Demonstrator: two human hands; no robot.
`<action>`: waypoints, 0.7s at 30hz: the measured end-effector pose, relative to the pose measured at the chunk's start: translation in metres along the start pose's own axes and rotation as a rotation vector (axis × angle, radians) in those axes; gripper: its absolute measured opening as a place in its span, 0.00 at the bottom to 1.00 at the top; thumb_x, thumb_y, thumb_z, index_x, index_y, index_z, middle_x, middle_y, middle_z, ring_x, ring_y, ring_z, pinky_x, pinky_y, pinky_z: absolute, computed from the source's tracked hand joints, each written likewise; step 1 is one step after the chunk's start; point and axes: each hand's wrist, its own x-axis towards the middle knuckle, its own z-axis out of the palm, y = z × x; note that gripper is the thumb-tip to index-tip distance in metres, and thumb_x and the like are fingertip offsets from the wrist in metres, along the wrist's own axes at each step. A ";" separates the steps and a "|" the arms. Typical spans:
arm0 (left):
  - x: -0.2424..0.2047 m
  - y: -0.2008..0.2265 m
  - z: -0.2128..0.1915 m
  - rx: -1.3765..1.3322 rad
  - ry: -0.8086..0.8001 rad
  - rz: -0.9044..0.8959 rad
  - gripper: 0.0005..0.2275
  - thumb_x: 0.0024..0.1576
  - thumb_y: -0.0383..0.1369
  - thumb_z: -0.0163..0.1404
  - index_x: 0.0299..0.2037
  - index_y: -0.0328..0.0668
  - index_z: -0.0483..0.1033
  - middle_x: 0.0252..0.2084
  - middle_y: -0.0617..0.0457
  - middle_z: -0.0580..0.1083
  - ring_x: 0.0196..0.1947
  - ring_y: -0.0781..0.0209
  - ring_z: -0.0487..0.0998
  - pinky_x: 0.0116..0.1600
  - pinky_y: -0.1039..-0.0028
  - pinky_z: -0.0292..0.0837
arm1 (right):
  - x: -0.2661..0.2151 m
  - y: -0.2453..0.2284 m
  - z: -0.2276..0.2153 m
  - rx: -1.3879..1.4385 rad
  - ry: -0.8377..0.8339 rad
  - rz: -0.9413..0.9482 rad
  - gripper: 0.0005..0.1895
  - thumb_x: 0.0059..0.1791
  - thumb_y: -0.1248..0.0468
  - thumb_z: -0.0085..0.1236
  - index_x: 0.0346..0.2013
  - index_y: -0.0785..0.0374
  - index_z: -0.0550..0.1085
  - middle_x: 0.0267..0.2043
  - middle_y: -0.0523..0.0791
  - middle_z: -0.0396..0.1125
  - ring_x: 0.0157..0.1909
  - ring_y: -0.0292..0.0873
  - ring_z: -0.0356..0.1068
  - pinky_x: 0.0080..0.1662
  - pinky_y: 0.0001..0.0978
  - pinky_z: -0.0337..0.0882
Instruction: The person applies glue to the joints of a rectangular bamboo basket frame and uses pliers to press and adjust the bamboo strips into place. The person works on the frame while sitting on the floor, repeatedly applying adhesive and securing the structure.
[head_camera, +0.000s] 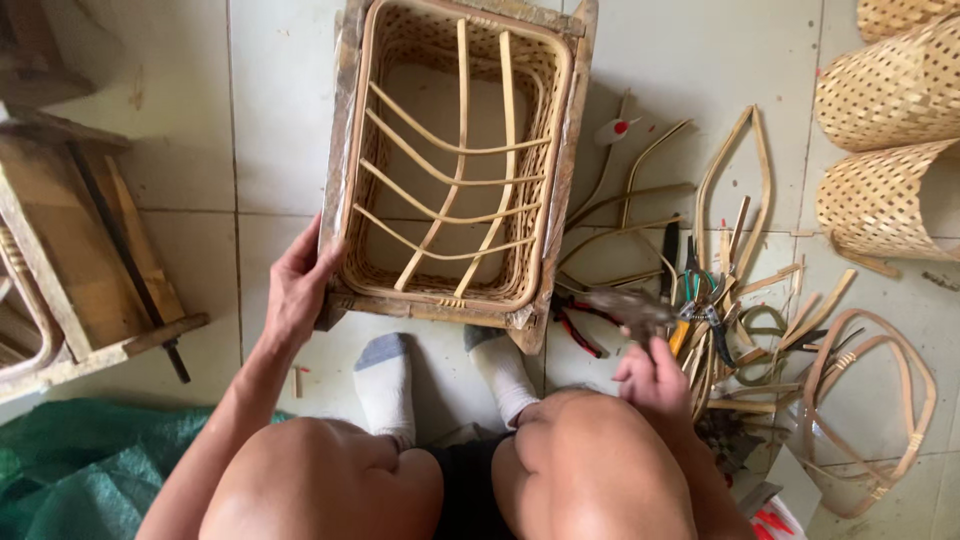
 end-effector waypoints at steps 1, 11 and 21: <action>0.001 0.001 0.003 -0.020 -0.002 -0.013 0.28 0.60 0.31 0.55 0.71 0.36 0.62 0.63 0.49 0.74 0.58 0.66 0.75 0.61 0.75 0.72 | 0.009 -0.018 0.006 0.020 -0.086 -0.162 0.10 0.57 0.60 0.49 0.47 0.64 0.71 0.30 0.44 0.68 0.29 0.33 0.64 0.33 0.27 0.69; -0.030 -0.015 0.037 -0.111 0.121 -0.095 0.26 0.60 0.29 0.55 0.70 0.37 0.65 0.61 0.50 0.75 0.53 0.67 0.74 0.56 0.75 0.72 | 0.060 -0.102 0.047 -0.343 0.030 -0.343 0.09 0.59 0.63 0.49 0.47 0.66 0.74 0.25 0.46 0.70 0.26 0.38 0.71 0.31 0.31 0.72; -0.020 0.003 0.038 -0.161 0.135 -0.211 0.26 0.60 0.31 0.57 0.71 0.38 0.70 0.57 0.47 0.76 0.43 0.65 0.71 0.47 0.74 0.69 | 0.141 -0.145 0.045 -0.291 0.008 -0.240 0.13 0.58 0.60 0.48 0.49 0.65 0.74 0.21 0.44 0.65 0.18 0.33 0.64 0.21 0.29 0.64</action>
